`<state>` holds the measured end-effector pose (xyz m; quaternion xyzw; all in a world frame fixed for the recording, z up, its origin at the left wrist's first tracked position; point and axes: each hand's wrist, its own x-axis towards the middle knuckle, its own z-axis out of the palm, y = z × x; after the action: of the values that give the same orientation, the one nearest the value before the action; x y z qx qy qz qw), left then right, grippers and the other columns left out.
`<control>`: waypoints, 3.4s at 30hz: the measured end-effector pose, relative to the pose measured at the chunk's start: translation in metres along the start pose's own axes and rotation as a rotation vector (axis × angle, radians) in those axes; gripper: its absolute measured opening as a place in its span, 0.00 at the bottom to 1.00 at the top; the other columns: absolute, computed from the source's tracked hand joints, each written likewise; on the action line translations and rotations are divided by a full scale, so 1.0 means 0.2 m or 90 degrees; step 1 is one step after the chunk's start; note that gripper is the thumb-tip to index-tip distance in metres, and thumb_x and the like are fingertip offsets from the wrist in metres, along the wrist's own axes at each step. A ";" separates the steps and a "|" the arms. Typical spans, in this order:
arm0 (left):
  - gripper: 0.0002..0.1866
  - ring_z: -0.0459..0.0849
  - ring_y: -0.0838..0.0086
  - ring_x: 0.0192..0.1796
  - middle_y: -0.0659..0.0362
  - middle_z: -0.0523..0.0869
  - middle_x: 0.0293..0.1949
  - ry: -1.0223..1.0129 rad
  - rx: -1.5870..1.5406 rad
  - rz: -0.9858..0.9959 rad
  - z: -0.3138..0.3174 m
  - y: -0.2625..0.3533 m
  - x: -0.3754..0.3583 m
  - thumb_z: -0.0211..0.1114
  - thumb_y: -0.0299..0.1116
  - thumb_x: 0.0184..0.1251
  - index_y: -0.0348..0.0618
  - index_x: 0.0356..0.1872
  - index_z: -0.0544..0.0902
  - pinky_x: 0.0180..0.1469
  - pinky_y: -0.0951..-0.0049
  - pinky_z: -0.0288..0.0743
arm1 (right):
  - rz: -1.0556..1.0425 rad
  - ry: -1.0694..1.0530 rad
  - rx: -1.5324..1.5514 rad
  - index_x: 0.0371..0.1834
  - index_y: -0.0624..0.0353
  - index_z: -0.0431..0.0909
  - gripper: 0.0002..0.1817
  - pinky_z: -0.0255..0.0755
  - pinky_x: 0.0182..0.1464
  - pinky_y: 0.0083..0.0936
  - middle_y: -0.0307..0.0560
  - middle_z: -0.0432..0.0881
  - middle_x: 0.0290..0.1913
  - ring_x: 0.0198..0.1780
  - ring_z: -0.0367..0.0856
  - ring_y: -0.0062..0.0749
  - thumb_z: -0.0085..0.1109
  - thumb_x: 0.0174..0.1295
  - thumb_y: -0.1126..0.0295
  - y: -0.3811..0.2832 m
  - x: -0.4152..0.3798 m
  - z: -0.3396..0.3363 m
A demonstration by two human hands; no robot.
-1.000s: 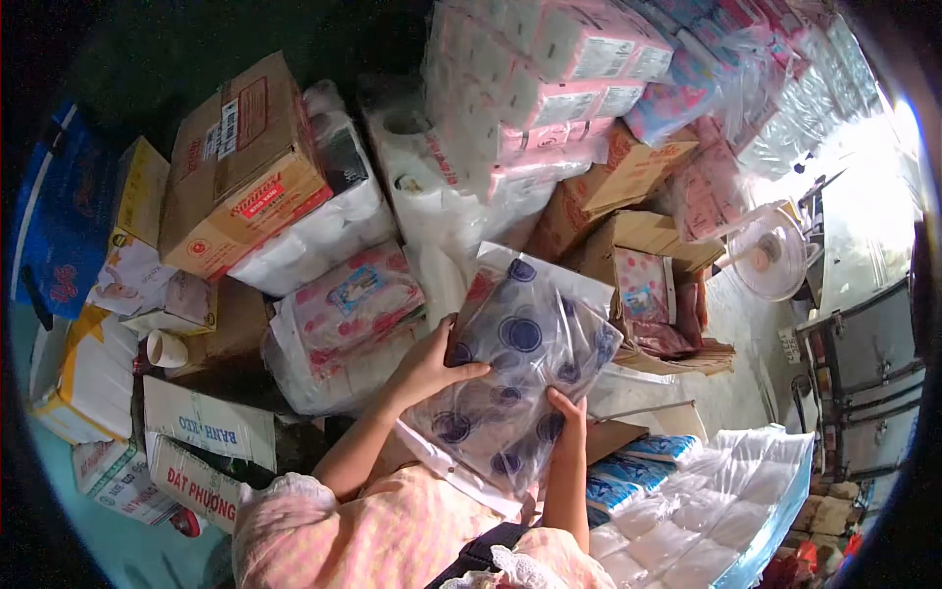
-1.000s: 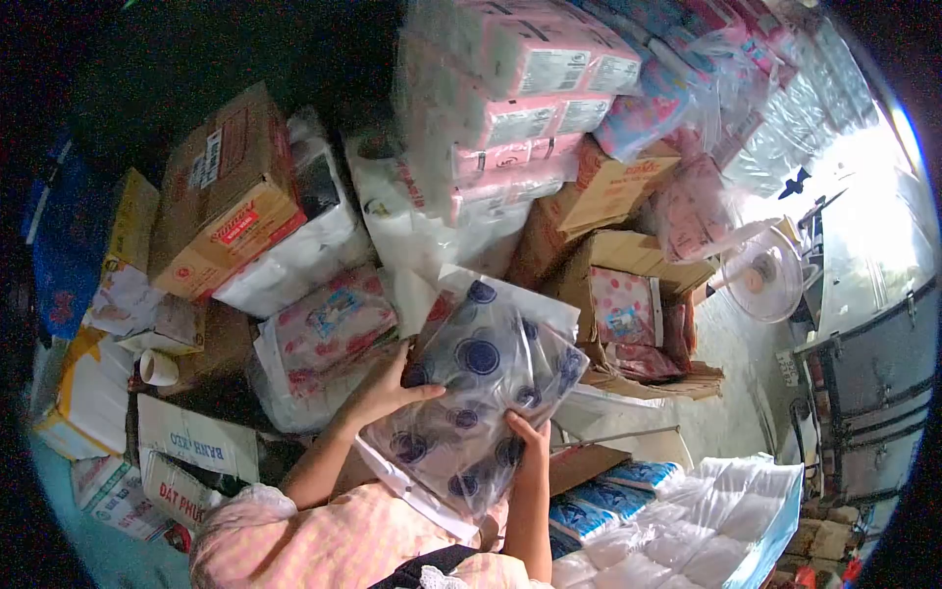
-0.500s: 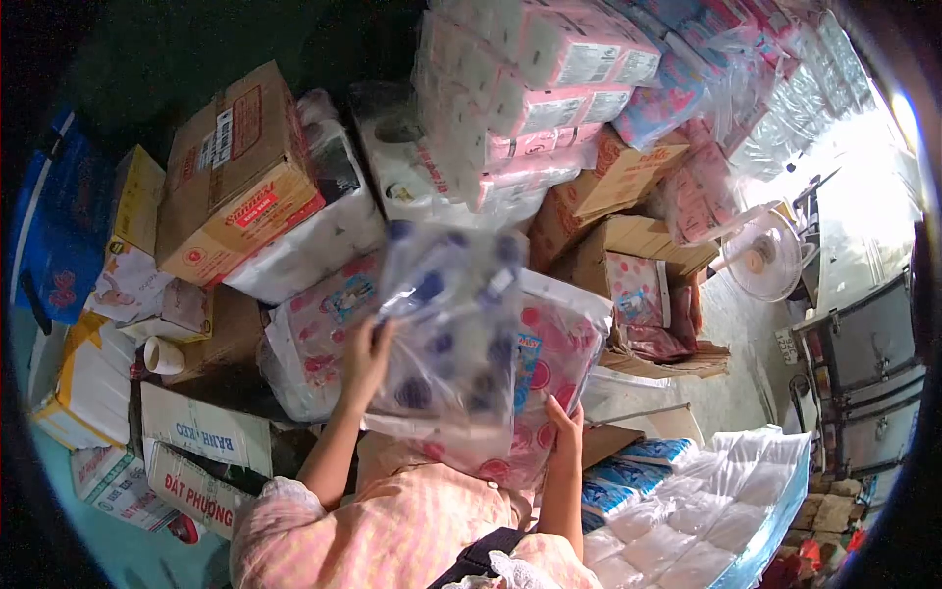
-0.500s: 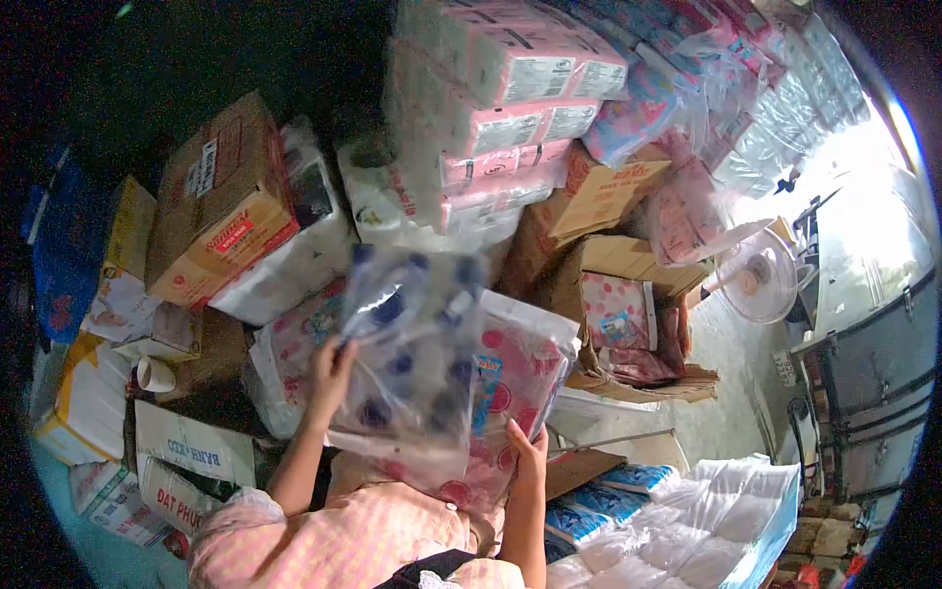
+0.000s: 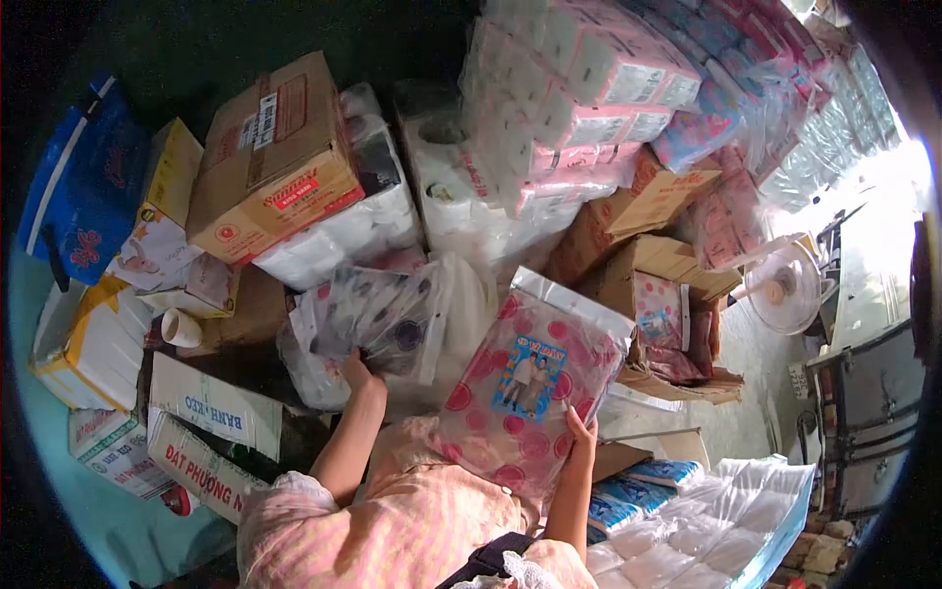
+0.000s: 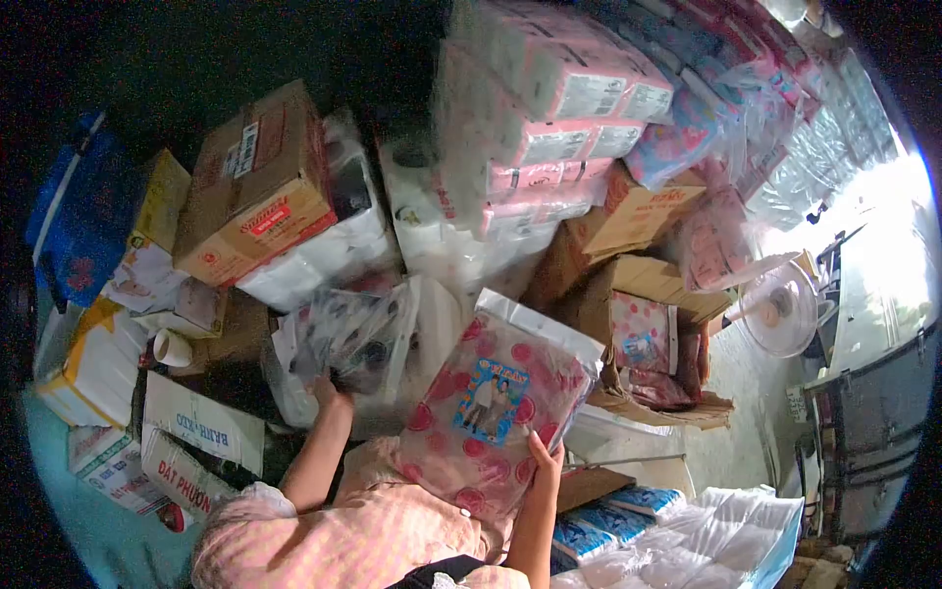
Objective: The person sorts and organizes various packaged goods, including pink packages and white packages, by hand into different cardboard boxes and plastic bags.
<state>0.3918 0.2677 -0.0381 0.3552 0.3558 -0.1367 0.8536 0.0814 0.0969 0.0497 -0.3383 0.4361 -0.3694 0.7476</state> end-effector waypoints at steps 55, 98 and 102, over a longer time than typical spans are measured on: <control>0.16 0.76 0.78 0.49 0.61 0.78 0.50 -0.216 0.297 0.463 0.11 0.15 -0.48 0.62 0.32 0.67 0.39 0.53 0.74 0.54 0.73 0.68 | 0.062 0.119 -0.005 0.58 0.61 0.73 0.25 0.68 0.56 0.27 0.42 0.76 0.52 0.52 0.75 0.30 0.56 0.63 0.55 0.11 0.04 -0.11; 0.24 0.84 0.61 0.48 0.51 0.81 0.49 -0.232 0.245 0.033 0.03 -0.10 -0.10 0.63 0.38 0.66 0.32 0.56 0.70 0.48 0.65 0.81 | 0.110 -0.223 -0.206 0.65 0.59 0.66 0.24 0.74 0.50 0.29 0.52 0.83 0.47 0.46 0.83 0.34 0.42 0.71 0.58 0.00 0.02 0.13; 0.22 0.84 0.64 0.46 0.49 0.82 0.45 -0.271 0.229 -0.149 0.04 -0.13 0.15 0.63 0.39 0.66 0.31 0.52 0.71 0.44 0.70 0.83 | 0.099 -0.208 -0.196 0.65 0.59 0.66 0.24 0.74 0.50 0.28 0.53 0.83 0.47 0.46 0.83 0.34 0.43 0.70 0.58 -0.03 0.02 0.08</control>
<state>0.4047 0.2441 -0.0673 0.4207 0.1772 -0.3666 0.8107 0.0963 0.0940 0.0592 -0.4695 0.3851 -0.1802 0.7738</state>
